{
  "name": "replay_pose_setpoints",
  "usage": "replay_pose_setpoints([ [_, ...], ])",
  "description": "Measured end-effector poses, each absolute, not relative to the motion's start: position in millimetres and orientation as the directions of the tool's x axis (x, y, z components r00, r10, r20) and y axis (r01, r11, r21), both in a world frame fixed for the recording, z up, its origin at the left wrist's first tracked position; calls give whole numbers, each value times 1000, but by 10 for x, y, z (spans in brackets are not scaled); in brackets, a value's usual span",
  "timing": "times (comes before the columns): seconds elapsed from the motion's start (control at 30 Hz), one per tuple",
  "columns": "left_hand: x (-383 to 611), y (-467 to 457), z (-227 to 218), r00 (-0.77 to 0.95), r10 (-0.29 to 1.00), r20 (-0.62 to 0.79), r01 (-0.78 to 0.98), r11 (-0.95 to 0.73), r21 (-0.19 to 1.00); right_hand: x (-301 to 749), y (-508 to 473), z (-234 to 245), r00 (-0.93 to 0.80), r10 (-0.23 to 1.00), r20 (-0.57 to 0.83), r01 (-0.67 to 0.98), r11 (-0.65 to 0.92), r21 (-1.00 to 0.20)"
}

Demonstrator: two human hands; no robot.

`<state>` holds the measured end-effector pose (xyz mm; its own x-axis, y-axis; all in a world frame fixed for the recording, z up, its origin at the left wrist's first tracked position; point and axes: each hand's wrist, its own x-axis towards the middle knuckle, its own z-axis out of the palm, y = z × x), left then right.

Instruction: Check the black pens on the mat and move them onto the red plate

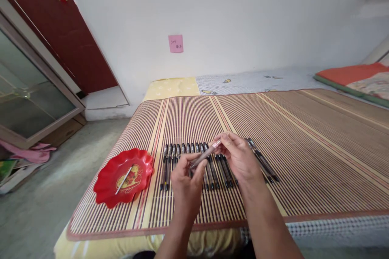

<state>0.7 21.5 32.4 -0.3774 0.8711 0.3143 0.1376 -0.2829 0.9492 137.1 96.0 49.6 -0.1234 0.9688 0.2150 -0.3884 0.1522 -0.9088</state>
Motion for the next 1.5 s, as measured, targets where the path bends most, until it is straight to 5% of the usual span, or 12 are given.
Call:
replay_pose_setpoints([
  [0.13,17,246,340,-299,948,108,-242,-185,953,1375,970,487,-118,974,194,-433,125,-893],
  [0.27,-4,241,388,-315,945,87,-332,-196,923,1371,963,469,-210,960,185,-466,68,-882],
  [0.53,-61,236,392,-268,960,76,-378,-178,909,1313,918,457,-297,929,219,-377,96,-921],
  [0.77,-30,134,439,-364,878,312,39,-320,947,1297,939,405,-276,941,197,-371,85,-925],
  [1.0,-71,239,388,-213,974,73,-389,-153,908,1377,919,514,-281,936,213,-444,70,-893],
  [1.23,30,154,402,-338,915,223,-108,-273,956,1257,949,456,-112,975,190,-448,121,-886],
  [1.5,45,227,389,-213,977,-11,-503,-100,858,1313,939,494,-224,959,176,-451,59,-891],
])
